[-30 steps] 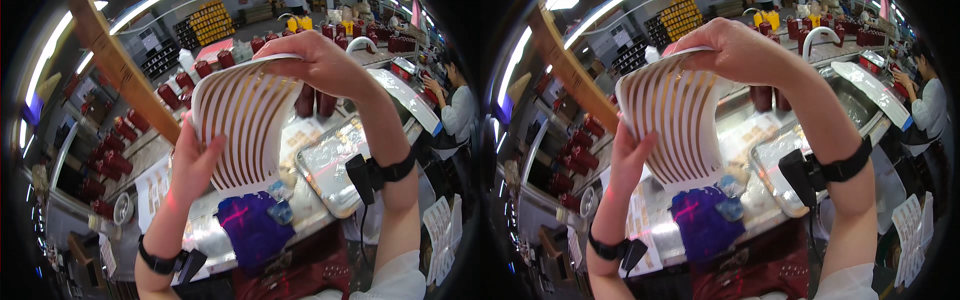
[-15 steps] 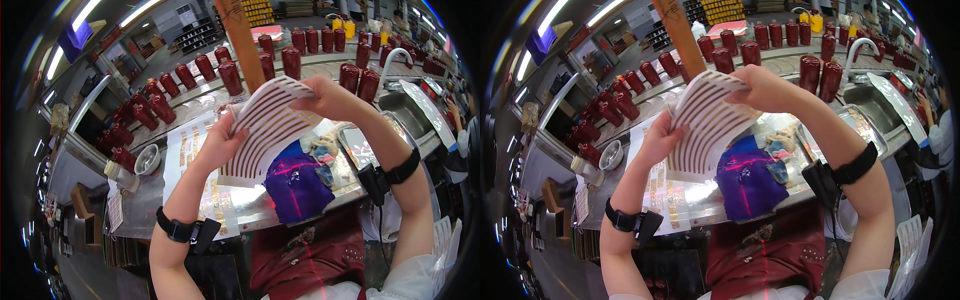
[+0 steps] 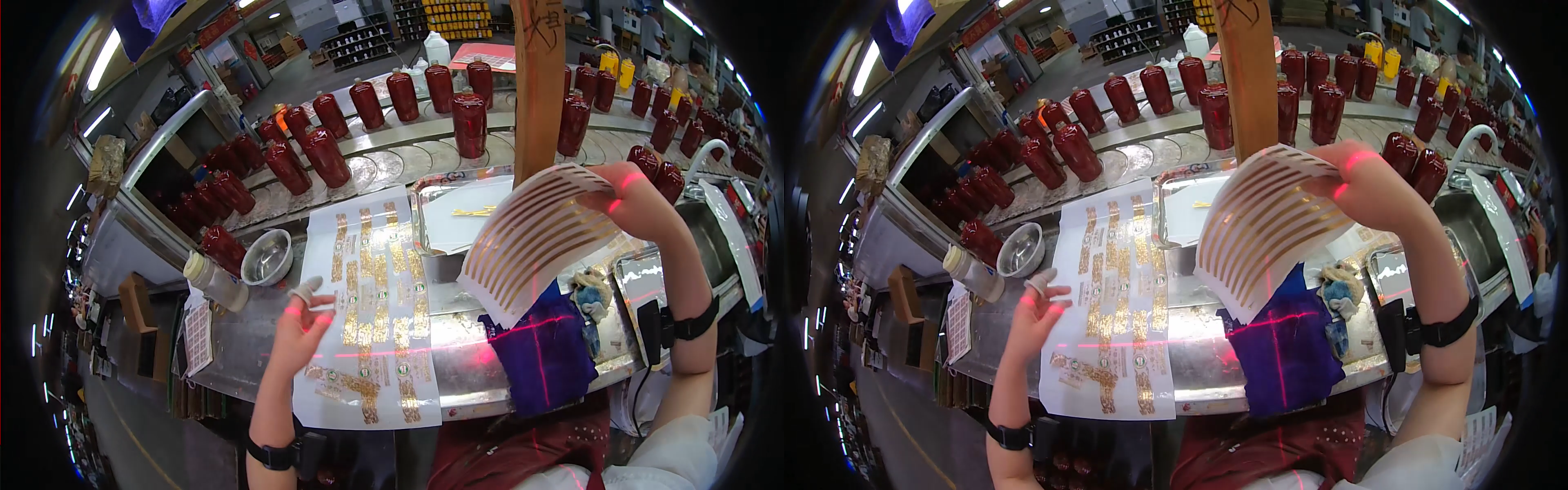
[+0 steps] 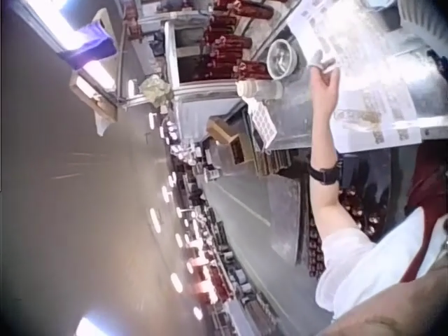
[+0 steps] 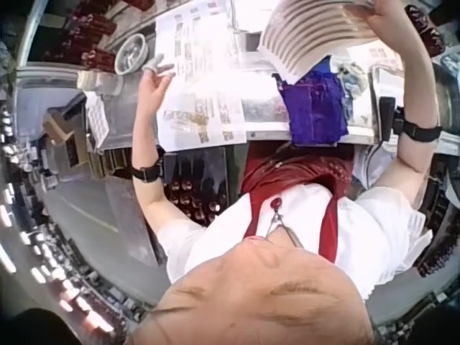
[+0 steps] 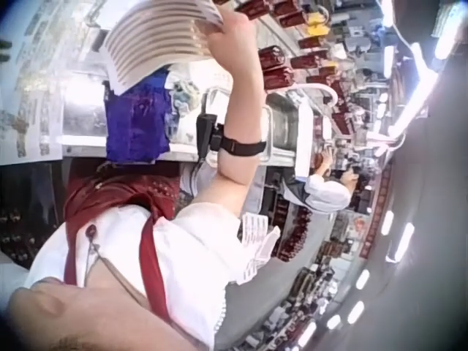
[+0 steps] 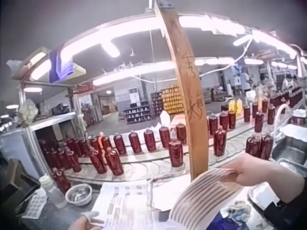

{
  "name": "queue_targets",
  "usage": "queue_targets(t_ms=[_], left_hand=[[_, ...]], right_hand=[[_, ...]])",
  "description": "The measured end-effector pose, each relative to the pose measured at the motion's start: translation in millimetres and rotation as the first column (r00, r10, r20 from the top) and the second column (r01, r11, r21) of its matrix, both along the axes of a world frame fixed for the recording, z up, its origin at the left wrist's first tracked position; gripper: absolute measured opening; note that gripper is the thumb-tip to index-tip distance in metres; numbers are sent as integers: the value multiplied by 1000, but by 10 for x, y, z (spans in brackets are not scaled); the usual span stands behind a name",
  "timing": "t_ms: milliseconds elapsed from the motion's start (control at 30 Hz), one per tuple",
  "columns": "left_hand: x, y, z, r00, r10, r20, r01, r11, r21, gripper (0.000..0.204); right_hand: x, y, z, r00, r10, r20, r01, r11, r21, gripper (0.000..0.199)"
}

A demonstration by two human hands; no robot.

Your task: Applying gold foil labels and decorative patterns to red liquor bottles on a production line.

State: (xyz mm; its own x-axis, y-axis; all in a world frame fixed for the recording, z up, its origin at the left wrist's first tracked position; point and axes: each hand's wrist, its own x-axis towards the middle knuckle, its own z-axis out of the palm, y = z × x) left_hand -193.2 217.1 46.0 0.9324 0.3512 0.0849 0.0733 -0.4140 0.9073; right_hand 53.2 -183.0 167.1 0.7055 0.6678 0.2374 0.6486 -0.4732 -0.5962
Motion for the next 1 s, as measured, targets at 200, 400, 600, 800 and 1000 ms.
queue_targets(t_ms=[200, 400, 600, 800, 1000], left_hand=[[173, -438, -169, 992, -68, -111, 93, 967, 238, 49], [840, -734, -175, 994, -111, 1, 109, 977, 183, 39], [1875, -1045, -263, 984, -169, 63, 139, 934, 330, 31], [2854, -1173, -481, 967, -241, -82, 248, 821, 515, 33], [3285, -1191, -841, 909, -399, 120, 278, 795, 540, 27]], right_hand=[[-52, -486, 18, 990, -117, -73, 121, 991, 62, 17], [-53, -1327, 117, 918, -301, -259, 350, 921, 172, 22], [-1, -1954, 309, 838, -528, -139, 540, 838, 78, 26], [368, -2222, 448, 874, -472, -115, 483, 868, 114, 23], [821, -2097, 405, 881, -472, 43, 463, 876, 135, 19]])
